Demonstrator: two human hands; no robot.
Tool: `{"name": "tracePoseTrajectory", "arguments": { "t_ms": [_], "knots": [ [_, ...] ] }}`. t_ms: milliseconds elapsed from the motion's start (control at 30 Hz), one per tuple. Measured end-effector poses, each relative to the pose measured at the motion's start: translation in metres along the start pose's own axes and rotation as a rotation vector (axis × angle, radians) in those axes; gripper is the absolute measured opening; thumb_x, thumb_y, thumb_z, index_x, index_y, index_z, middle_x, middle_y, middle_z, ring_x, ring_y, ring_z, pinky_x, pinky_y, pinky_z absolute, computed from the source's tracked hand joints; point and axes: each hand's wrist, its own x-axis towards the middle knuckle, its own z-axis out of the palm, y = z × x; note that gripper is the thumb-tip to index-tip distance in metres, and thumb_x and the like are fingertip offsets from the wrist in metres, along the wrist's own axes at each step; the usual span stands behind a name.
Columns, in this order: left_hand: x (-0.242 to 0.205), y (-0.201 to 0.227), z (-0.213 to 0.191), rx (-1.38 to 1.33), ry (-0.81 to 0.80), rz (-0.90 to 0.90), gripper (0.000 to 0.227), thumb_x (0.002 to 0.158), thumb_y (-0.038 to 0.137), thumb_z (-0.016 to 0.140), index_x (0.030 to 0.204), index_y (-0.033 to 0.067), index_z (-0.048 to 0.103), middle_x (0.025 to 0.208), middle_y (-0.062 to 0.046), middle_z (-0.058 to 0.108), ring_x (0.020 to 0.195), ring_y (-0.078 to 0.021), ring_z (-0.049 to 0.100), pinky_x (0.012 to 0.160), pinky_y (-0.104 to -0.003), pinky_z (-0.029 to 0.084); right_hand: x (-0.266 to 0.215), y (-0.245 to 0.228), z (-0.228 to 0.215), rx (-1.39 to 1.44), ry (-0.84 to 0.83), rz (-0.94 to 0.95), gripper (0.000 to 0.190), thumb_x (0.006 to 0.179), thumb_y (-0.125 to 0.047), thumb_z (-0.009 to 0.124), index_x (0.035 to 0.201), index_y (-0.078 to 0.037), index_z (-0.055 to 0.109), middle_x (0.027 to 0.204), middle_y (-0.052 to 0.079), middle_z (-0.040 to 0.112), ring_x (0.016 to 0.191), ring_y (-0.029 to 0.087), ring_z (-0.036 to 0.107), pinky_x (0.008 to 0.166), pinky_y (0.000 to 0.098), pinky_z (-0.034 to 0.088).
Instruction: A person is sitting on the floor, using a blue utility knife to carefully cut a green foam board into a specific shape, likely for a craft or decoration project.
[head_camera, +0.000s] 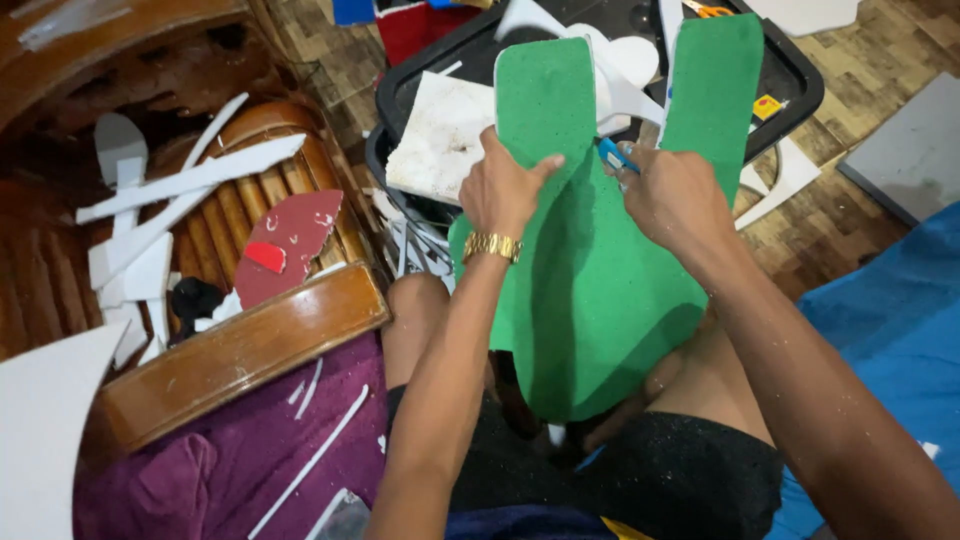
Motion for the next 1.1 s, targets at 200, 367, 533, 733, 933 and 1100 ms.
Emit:
{"name": "tracePoseTrajectory", "arguments": {
  "t_ms": [200, 367, 533, 733, 933, 1100],
  "knots": [
    [0.008, -0.015, 0.009, -0.040, 0.037, 0.030, 0.084, 0.075, 0.056, 0.079, 0.132, 0.0031, 0.048, 0.104, -0.031, 0.069, 0.106, -0.0488, 0.066, 0.091, -0.059, 0.052, -0.010, -0.003, 0.000, -0.017, -0.021, -0.025, 0.025, 0.093, -0.023, 0.057, 0.106, -0.007, 0.073, 0.091, 0.027, 0.071, 0.091, 0.050, 0.067, 0.076, 0.0640, 0.054],
    [0.009, -0.018, 0.013, -0.043, 0.041, 0.051, 0.085, 0.074, 0.058, 0.078, 0.131, 0.0014, 0.048, 0.106, -0.033, 0.068, 0.107, -0.0496, 0.065, 0.092, -0.061, 0.051, -0.018, 0.001, 0.002, -0.029, -0.032, -0.020, 0.025, 0.094, -0.020, 0.056, 0.104, -0.003, 0.071, 0.091, 0.027, 0.070, 0.089, 0.051, 0.067, 0.074, 0.0638, 0.054],
    [0.011, -0.017, 0.012, -0.083, 0.038, 0.075, 0.084, 0.076, 0.054, 0.079, 0.131, -0.0014, 0.048, 0.106, -0.035, 0.067, 0.108, -0.0524, 0.064, 0.090, -0.061, 0.051, -0.016, 0.002, 0.001, -0.015, -0.005, -0.058, 0.023, 0.093, -0.019, 0.056, 0.096, -0.003, 0.071, 0.081, 0.025, 0.069, 0.082, 0.052, 0.066, 0.067, 0.0624, 0.055],
    [0.014, -0.021, 0.013, -0.078, 0.043, 0.086, 0.085, 0.074, 0.053, 0.080, 0.130, -0.0018, 0.048, 0.104, -0.035, 0.068, 0.106, -0.0528, 0.065, 0.089, -0.062, 0.052, 0.000, 0.009, 0.013, -0.033, 0.031, -0.140, 0.020, 0.091, -0.019, 0.058, 0.088, -0.002, 0.068, 0.077, 0.026, 0.067, 0.078, 0.052, 0.066, 0.063, 0.0625, 0.054],
    [0.015, -0.020, 0.012, -0.082, 0.037, 0.097, 0.084, 0.075, 0.053, 0.081, 0.129, -0.0032, 0.047, 0.104, -0.036, 0.067, 0.106, -0.0538, 0.064, 0.089, -0.062, 0.052, 0.008, 0.007, 0.014, -0.030, -0.010, -0.063, 0.023, 0.092, -0.016, 0.059, 0.105, -0.004, 0.074, 0.082, 0.026, 0.070, 0.082, 0.050, 0.068, 0.068, 0.0586, 0.057],
    [0.012, -0.019, 0.008, -0.079, 0.014, 0.098, 0.083, 0.074, 0.052, 0.082, 0.126, -0.0027, 0.047, 0.104, -0.037, 0.067, 0.106, -0.0542, 0.064, 0.090, -0.063, 0.051, 0.000, -0.003, 0.001, 0.011, -0.053, -0.041, 0.027, 0.093, -0.021, 0.058, 0.111, -0.004, 0.071, 0.089, 0.031, 0.069, 0.090, 0.053, 0.066, 0.074, 0.0650, 0.054]
  ]
}}
